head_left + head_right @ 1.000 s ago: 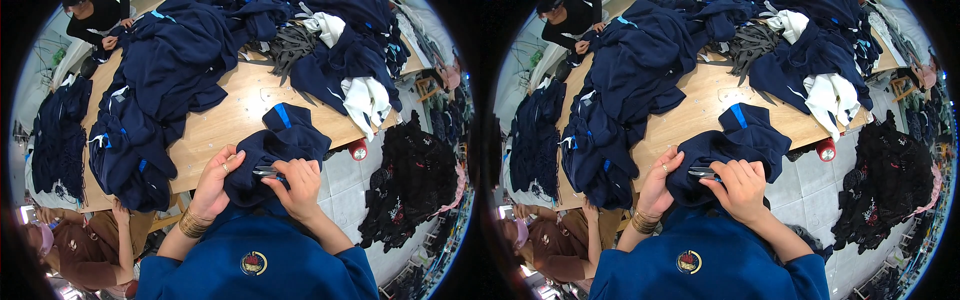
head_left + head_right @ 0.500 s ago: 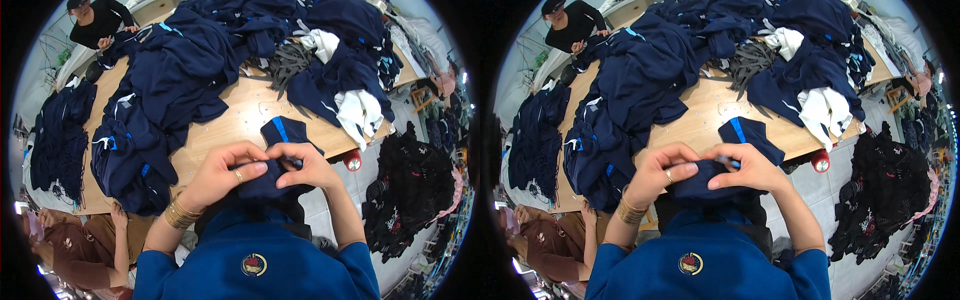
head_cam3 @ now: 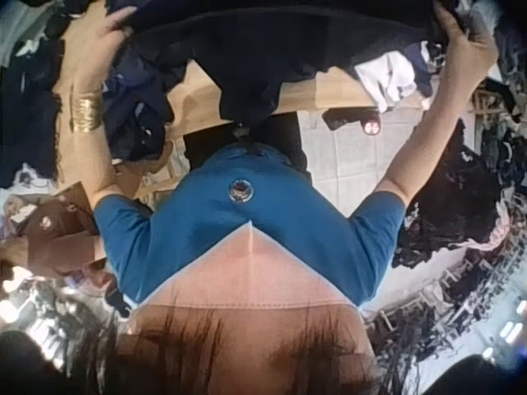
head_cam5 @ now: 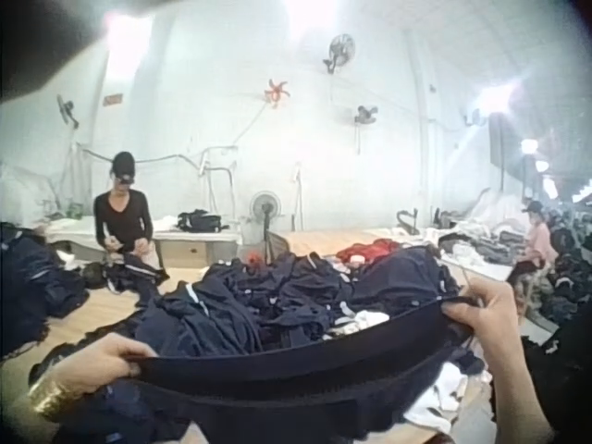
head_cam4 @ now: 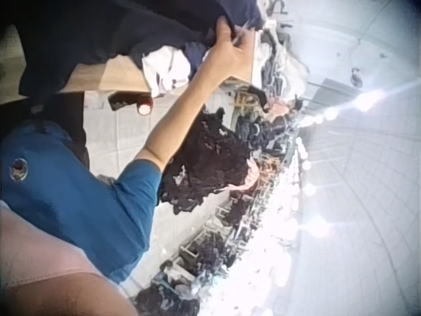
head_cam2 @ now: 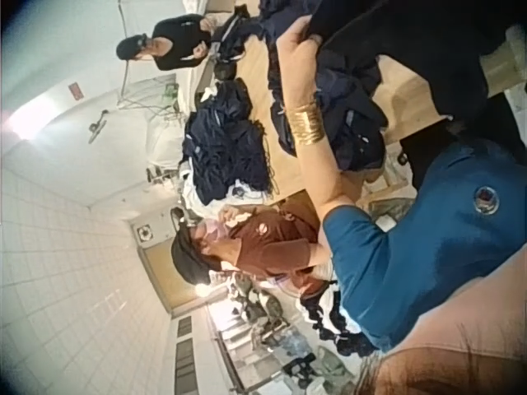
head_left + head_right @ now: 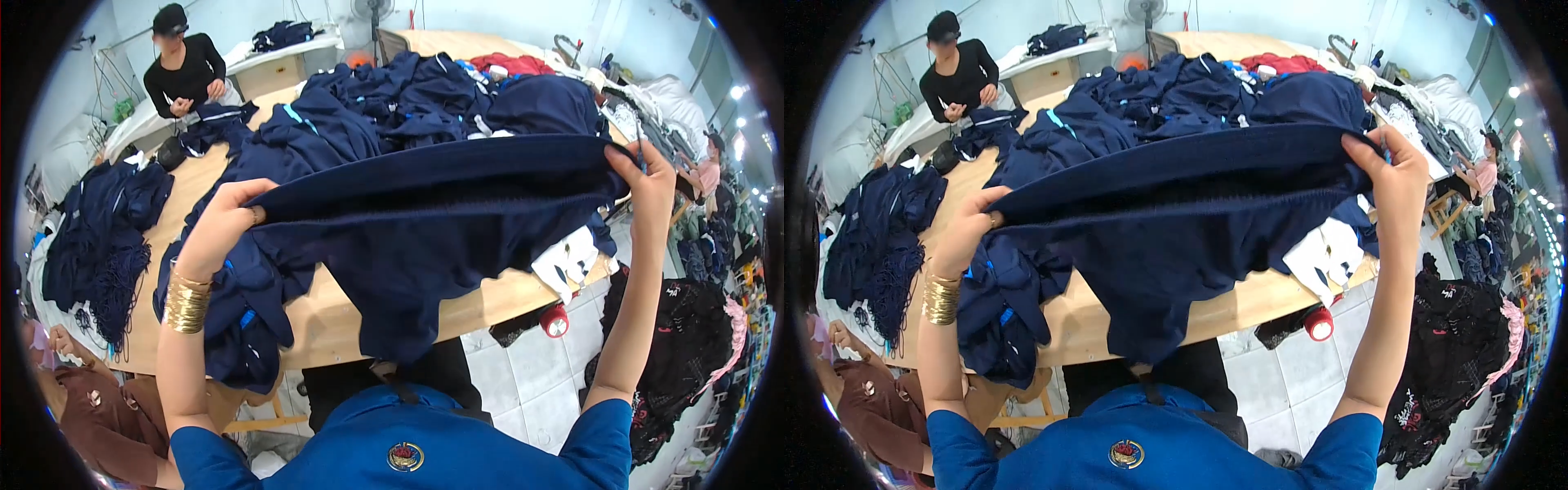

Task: Trim loose threads from blue athletic shorts at a garment production table.

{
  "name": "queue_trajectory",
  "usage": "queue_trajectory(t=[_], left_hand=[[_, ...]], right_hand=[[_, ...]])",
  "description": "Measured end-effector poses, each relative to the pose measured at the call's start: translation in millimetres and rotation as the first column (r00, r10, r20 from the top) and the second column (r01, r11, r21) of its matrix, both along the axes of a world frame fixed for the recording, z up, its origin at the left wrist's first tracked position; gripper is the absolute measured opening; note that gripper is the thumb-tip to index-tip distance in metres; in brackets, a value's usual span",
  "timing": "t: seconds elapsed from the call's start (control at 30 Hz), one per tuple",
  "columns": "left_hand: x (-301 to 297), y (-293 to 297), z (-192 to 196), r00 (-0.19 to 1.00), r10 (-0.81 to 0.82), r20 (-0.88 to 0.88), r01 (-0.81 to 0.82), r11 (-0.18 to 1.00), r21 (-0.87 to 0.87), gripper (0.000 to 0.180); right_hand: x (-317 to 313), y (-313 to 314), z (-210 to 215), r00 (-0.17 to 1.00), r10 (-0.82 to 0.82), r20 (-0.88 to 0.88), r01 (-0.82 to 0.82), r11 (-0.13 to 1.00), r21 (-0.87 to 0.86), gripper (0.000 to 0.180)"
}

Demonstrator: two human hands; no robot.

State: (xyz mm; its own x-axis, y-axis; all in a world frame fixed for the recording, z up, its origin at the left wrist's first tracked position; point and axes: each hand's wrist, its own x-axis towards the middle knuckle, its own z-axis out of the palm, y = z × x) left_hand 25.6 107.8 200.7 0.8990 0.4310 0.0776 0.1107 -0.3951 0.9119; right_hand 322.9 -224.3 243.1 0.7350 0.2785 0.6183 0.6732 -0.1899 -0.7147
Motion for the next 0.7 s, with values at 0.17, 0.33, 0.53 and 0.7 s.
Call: queue_trajectory(t=[0.17, 0.33, 0.53, 0.7], left_hand=[[-21, 10, 14, 0.991, 0.110, 0.074, -0.097, 0.982, -0.161, 0.031], [-29, 16, 18, 0.988, 0.147, 0.049, -0.133, 0.968, -0.211, 0.029], [-31, 18, 18, 0.993, 0.094, 0.069, -0.074, 0.964, -0.257, 0.028], [8, 36, 27, 0.903, 0.416, -0.111, -0.337, 0.843, 0.419, 0.030]], right_hand=[[-8, 5, 4, 0.999, 0.034, 0.001, -0.034, 0.999, -0.032, 0.021], [-16, 3, 12, 0.993, 0.099, -0.058, -0.099, 0.995, 0.001, 0.020], [-9, -5, 11, 0.993, 0.072, -0.094, -0.081, 0.992, -0.098, 0.014], [21, 26, 10, 0.980, -0.079, 0.181, 0.132, 0.944, -0.303, 0.016]])
